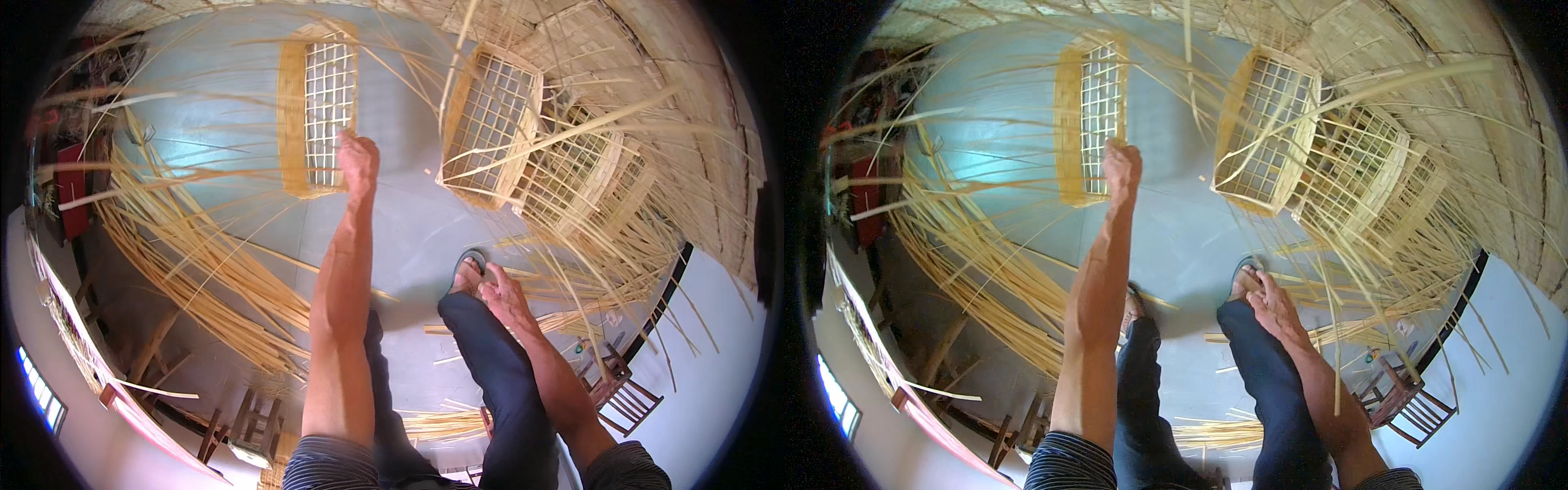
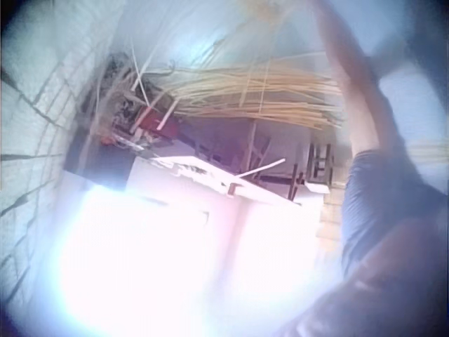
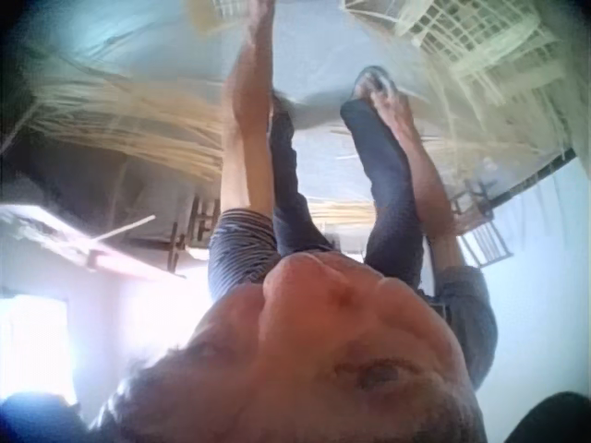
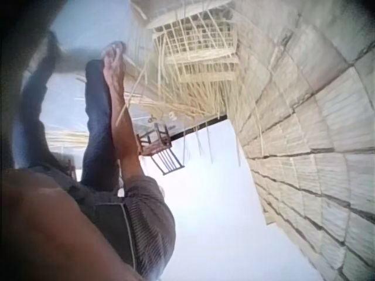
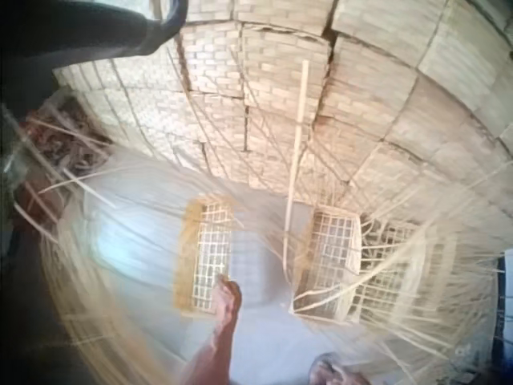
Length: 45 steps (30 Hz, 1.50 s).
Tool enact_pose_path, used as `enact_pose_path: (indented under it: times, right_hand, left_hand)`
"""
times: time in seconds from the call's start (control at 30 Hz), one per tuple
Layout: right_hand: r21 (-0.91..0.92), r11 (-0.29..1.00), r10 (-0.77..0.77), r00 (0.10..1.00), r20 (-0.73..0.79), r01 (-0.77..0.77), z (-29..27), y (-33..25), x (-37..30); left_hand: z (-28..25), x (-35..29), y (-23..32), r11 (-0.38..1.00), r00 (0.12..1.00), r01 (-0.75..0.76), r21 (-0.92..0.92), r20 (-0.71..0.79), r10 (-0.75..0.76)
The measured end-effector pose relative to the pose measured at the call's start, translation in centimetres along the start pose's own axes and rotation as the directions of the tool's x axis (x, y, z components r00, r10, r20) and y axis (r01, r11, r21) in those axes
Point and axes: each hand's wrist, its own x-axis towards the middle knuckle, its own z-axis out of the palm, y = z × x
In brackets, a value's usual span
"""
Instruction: The person weaves thin bamboo strips into a rectangular basket frame using a red perforated board as a jig. They interlace the strips by hand, adjust the frame, and occasionally tap it to tighten the weave.
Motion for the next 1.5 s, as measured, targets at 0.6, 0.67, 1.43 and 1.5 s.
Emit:
enact_pose_path:
  times: [0.6,0.67,1.43,1.5]
  right_hand:
    - [-0.088,0.989,-0.122,0.992,-0.034,0.119,-5.2,2.7,-4.3]
    - [-0.166,0.974,-0.155,0.988,0.004,0.153,-5.8,0.6,-5.9]
    - [-0.603,0.625,-0.342,0.868,0.360,0.496,9.8,-10.9,-33.5]
    - [-0.622,0.540,-0.413,0.823,0.390,0.566,14.7,-12.9,-36.0]
  left_hand:
    - [2.7,-16.7,9.4,0.847,0.859,-0.504,0.167,0.202,0.471]
    - [-1.5,-21.7,9.1,0.841,0.863,-0.504,0.199,0.156,0.480]
    - [-40.4,-56.1,4.7,0.962,0.916,0.115,-0.247,0.401,-0.007]
    - [-46.5,-58.5,1.7,0.938,0.946,0.106,-0.329,0.325,0.007]
